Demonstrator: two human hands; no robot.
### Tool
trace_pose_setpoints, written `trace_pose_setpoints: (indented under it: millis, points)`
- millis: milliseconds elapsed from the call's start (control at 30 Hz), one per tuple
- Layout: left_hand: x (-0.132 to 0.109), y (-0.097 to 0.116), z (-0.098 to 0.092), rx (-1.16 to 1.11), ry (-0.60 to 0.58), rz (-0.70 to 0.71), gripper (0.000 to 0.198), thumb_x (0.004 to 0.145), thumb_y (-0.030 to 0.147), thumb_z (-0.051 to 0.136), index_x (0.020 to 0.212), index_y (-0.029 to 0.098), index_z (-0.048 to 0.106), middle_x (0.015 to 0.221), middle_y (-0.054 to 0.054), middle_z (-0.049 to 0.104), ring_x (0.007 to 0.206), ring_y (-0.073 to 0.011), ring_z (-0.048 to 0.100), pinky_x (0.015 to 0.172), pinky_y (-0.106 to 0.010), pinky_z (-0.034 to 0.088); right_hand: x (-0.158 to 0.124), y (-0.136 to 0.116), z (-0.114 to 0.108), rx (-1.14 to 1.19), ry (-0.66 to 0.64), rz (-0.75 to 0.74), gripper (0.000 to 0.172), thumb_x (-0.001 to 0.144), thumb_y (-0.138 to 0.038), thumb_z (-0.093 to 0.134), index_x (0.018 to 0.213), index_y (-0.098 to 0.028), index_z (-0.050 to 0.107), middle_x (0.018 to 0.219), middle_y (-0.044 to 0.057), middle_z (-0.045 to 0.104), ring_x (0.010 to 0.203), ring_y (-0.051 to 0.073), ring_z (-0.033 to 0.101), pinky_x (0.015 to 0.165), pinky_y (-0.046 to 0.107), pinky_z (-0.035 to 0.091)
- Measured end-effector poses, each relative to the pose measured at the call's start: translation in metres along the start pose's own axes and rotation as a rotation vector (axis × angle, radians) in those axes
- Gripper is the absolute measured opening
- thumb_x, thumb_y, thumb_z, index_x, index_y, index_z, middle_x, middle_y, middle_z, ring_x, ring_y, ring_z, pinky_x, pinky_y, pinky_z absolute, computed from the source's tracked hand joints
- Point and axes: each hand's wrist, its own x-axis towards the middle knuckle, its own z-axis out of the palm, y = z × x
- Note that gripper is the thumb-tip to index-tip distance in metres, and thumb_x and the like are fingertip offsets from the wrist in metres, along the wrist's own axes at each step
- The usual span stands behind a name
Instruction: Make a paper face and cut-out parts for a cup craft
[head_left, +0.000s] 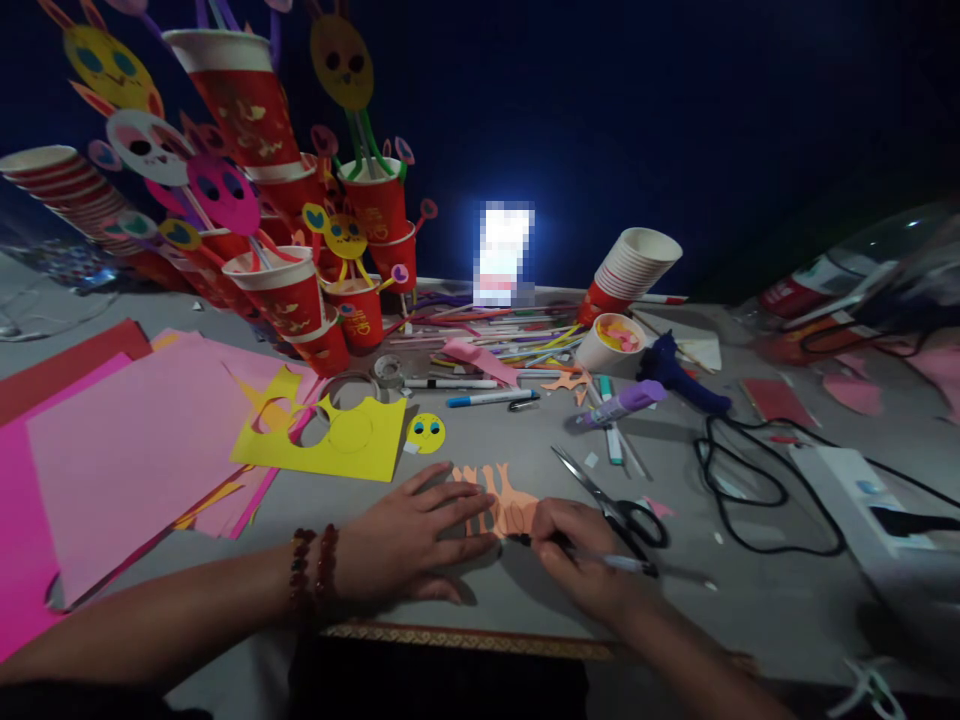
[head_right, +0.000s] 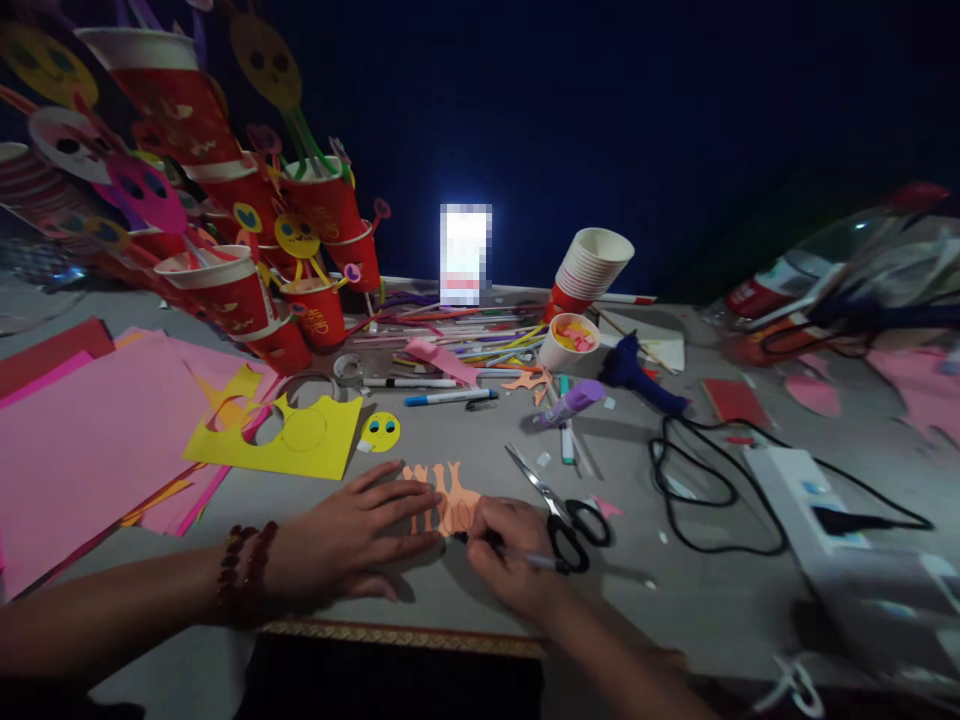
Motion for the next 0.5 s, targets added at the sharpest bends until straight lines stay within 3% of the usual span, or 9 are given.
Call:
trace_pose_setpoints:
  millis: [300, 500]
  points:
    - [-0.001, -0.001, 0.001, -0.002, -0.004, 0.002, 0.060, 0.092, 0.062, 0.047, 0.141, 0.027, 0.044, 0.154, -0.009, 0.037, 0.137, -0.0288, 0.038, 0.119, -0.054, 0.013, -0.002, 0.001, -0.001, 0.029, 0.011, 0.009, 0.018, 0.071, -0.010, 0.045, 0.058, -0.022, 0.045, 0.053, -0.004, 0.051, 0.050, 0.013, 0.048, 0.050, 0.024, 0.036]
    - [0.000, 0.000, -0.002, 0.005, -0.013, 0.006, 0.059, 0.094, 0.061, 0.044, 0.142, 0.027, 0.043, 0.153, -0.008, 0.038, 0.135, -0.0283, 0.041, 0.118, -0.054, 0.015, -0.013, 0.018, 0.006, 0.282, 0.266, 0.072, 0.015, 0.078, -0.014, 0.050, 0.066, -0.023, 0.049, 0.057, -0.005, 0.048, 0.052, 0.014, 0.047, 0.050, 0.024, 0.039]
